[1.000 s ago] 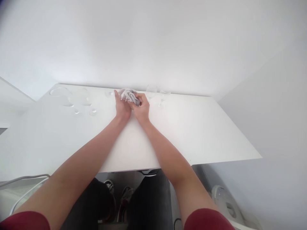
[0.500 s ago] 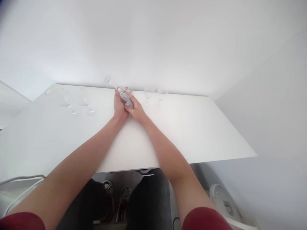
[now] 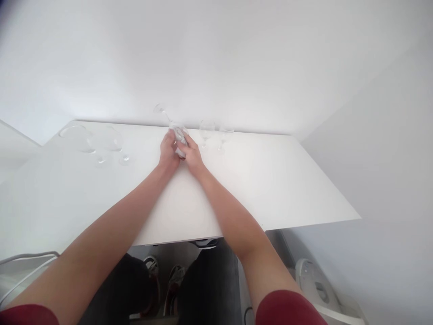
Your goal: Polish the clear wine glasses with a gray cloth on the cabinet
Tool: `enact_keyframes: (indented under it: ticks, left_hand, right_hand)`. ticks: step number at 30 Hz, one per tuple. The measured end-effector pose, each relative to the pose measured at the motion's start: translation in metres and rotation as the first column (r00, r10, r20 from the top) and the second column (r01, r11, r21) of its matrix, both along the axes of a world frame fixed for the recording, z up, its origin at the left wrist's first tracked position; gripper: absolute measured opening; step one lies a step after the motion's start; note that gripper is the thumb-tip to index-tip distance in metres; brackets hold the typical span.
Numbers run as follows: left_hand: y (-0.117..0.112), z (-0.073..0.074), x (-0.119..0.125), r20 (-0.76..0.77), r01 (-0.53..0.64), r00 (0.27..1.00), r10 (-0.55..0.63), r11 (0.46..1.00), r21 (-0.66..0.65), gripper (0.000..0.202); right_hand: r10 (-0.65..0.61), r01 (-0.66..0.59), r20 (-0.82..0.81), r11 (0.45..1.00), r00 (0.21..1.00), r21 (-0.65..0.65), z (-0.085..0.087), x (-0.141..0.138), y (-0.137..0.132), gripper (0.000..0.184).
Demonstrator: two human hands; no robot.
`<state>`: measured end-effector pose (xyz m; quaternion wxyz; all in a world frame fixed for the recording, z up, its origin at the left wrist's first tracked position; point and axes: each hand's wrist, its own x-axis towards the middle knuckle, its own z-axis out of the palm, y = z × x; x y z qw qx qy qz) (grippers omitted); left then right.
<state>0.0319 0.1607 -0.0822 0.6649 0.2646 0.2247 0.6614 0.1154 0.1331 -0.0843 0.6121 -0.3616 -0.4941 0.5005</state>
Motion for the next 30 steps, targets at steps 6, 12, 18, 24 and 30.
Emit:
enact_keyframes:
  ticks: [6, 12, 18, 24, 30]
  left_hand:
    - [0.007, -0.006, 0.000, -0.051, 0.037, 0.998, -0.040, 0.998, -0.055, 0.030]
    - [0.003, -0.004, 0.001, -0.110, 0.070, 0.992, -0.066, 0.997, 0.037, 0.053]
    - [0.001, 0.000, -0.001, -0.029, 0.129, 0.991, -0.129, 0.992, 0.005, 0.045]
    - [0.000, 0.001, 0.002, 0.102, 0.105, 0.990, -0.101, 0.994, -0.036, 0.038]
    - [-0.003, -0.002, 0.001, -0.066, 0.153, 0.987, -0.147, 0.984, 0.091, 0.051]
  right_hand:
    - [0.145, -0.181, -0.379, 0.982, 0.914, -0.061, 0.008, 0.002, -0.006, 0.035]
    - [0.087, -0.132, -0.375, 0.987, 0.923, -0.095, 0.009, -0.003, -0.006, 0.041]
    - [0.111, -0.183, -0.460, 0.977, 0.881, -0.114, 0.014, 0.000, -0.011, 0.026]
    - [0.086, -0.141, -0.460, 0.986, 0.884, -0.086, 0.014, 0.004, -0.010, 0.027]
    - [0.105, -0.159, -0.464, 0.984, 0.880, -0.080, 0.012, 0.003, -0.009, 0.023]
